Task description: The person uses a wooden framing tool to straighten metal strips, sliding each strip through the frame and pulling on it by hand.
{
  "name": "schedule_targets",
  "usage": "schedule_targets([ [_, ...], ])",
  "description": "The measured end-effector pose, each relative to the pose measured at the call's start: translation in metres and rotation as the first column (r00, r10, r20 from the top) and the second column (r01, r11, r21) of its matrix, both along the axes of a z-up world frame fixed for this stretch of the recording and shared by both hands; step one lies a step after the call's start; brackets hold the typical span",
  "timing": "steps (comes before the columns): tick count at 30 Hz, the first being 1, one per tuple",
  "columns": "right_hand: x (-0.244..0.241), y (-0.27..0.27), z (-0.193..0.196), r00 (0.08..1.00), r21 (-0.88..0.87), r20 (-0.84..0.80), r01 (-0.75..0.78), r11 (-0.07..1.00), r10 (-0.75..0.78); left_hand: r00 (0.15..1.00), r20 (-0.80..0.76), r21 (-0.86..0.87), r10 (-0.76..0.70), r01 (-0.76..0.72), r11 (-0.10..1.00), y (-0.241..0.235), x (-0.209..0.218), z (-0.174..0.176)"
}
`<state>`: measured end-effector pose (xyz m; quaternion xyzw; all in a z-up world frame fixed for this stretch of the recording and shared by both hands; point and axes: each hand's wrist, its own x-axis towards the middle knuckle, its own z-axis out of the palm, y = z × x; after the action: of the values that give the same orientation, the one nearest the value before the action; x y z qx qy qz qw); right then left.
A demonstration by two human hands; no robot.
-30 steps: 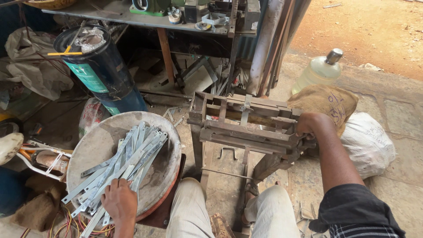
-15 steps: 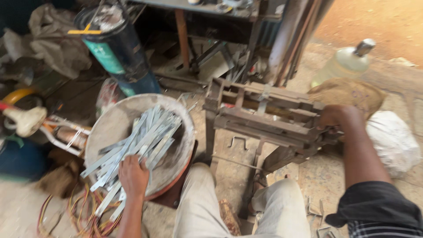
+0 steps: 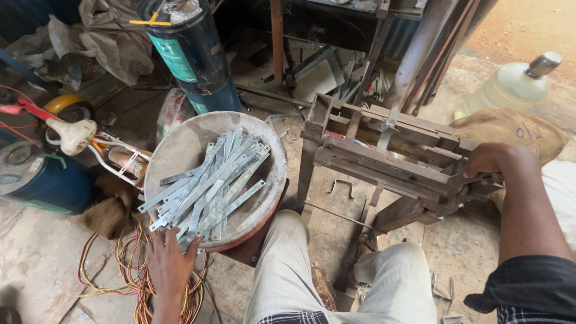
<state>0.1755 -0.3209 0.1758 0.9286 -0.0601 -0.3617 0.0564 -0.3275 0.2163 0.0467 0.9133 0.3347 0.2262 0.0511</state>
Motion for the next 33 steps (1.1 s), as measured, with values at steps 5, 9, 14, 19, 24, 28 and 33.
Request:
schedule_targets([
  [5, -0.018, 0.011, 0.016, 0.998, -0.060, 0.027, -0.057, 0.997, 0.059, 0.948, -0.318, -0.263, 0.018, -0.106, 0.959, 0.007, 0.009, 0.007],
  [9, -0.031, 0.020, 0.026, 0.997, -0.102, 0.059, -0.043, 0.994, 0.050, 0.952, -0.307, -0.319, -0.008, -0.095, 0.943, -0.006, 0.008, 0.002],
  [14, -0.037, 0.026, 0.034, 0.999, -0.037, 0.041, -0.005, 0.999, 0.007, 0.980, -0.196, -0.437, 0.033, -0.118, 0.892, -0.022, -0.010, -0.047],
  [19, -0.039, 0.028, 0.037, 0.996, -0.079, 0.036, -0.079, 0.994, 0.082, 0.986, -0.102, -0.508, -0.130, 0.060, 0.859, -0.038, -0.027, -0.120],
  [24, -0.037, 0.024, 0.031, 0.998, -0.021, 0.060, 0.000, 1.000, 0.001, 0.913, 0.406, -0.914, 0.025, 0.405, 0.032, -0.093, -0.015, -0.114],
  [28, -0.024, 0.020, 0.027, 0.998, -0.002, 0.051, -0.048, 0.999, 0.048, 0.868, 0.488, -0.834, 0.091, 0.494, -0.246, -0.113, 0.048, -0.048],
  [33, -0.019, 0.006, 0.009, 0.996, 0.028, 0.086, -0.014, 1.000, 0.012, 0.877, 0.464, -0.856, 0.127, 0.481, -0.192, -0.146, 0.151, -0.011],
])
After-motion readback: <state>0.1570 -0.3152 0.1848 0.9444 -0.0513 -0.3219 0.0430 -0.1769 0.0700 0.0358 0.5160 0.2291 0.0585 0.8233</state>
